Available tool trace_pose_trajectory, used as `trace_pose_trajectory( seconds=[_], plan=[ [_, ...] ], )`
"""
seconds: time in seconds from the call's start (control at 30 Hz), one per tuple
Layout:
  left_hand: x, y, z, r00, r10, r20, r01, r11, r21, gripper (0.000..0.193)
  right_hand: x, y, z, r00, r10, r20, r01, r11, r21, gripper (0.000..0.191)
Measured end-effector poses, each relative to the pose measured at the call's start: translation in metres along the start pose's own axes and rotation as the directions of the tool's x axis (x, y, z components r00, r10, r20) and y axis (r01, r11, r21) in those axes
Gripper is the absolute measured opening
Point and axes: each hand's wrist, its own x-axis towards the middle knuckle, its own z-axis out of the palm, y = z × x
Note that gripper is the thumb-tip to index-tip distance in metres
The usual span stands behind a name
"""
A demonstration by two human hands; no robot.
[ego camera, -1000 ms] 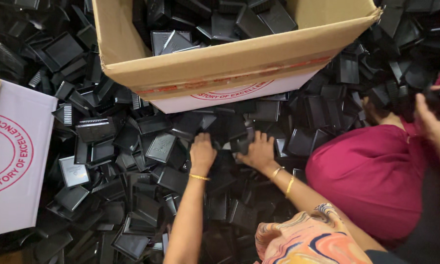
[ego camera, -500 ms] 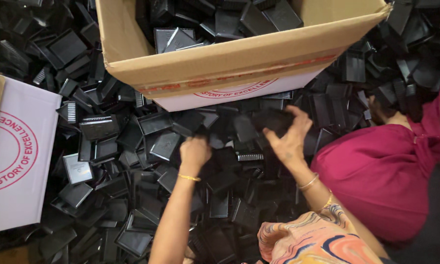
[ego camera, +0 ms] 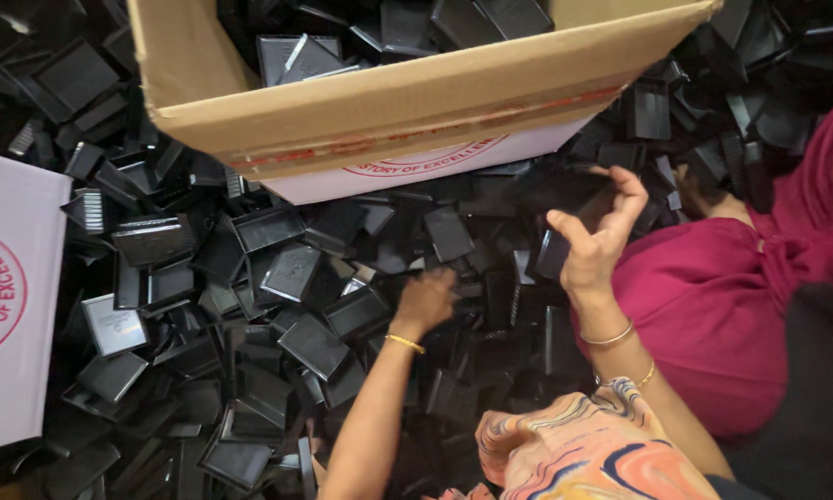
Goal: The person sits on the floor and repeatedly picks up small black plastic cases from a large pile, turns them over in both hands, and places them into a cardboard box. Another person works nearby doing the same task.
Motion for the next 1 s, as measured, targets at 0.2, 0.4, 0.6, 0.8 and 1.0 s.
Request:
trace_pose_trajectory(
  seconds=[0.2, 0.4, 0.6, 0.8, 1.0],
  plan=[
    [-0.020, 0.007, 0.008, 0.954, 0.222, -0.200, -0.247, 0.963, -0.108, 0.040, 0.001, -0.002, -0.003, 1.000, -0.003, -0.009, 0.003, 0.999, 0.036, 0.079],
    [-0.017, 0.015, -0.019, 0.983, 0.001, -0.184, -0.018, 0.996, -0.089, 0.012, -0.008, 0.005, -0.003, 0.974, 0.192, 0.119, -0.202, 0.976, 0.079, 0.071],
    [-0.054, 0.034, -0.109, 0.794, -0.084, -0.602, -0.337, 0.763, -0.552, 0.037, -0.032, 0.015, 0.019, 0.554, 0.696, 0.457, -0.803, 0.591, 0.076, 0.049],
    [-0.077, 0.062, -0.146, 0.879, 0.167, -0.447, -0.463, 0.523, -0.715, 0.034, -0.041, 0.002, 0.029, 0.551, 0.567, 0.613, -0.774, 0.621, 0.122, 0.059],
    [-0.080, 0.068, -0.146, 0.798, -0.035, -0.602, -0.501, 0.516, -0.695, 0.044, -0.041, -0.015, 0.034, 0.554, 0.380, 0.741, -0.738, 0.636, 0.226, 0.073]
  ],
)
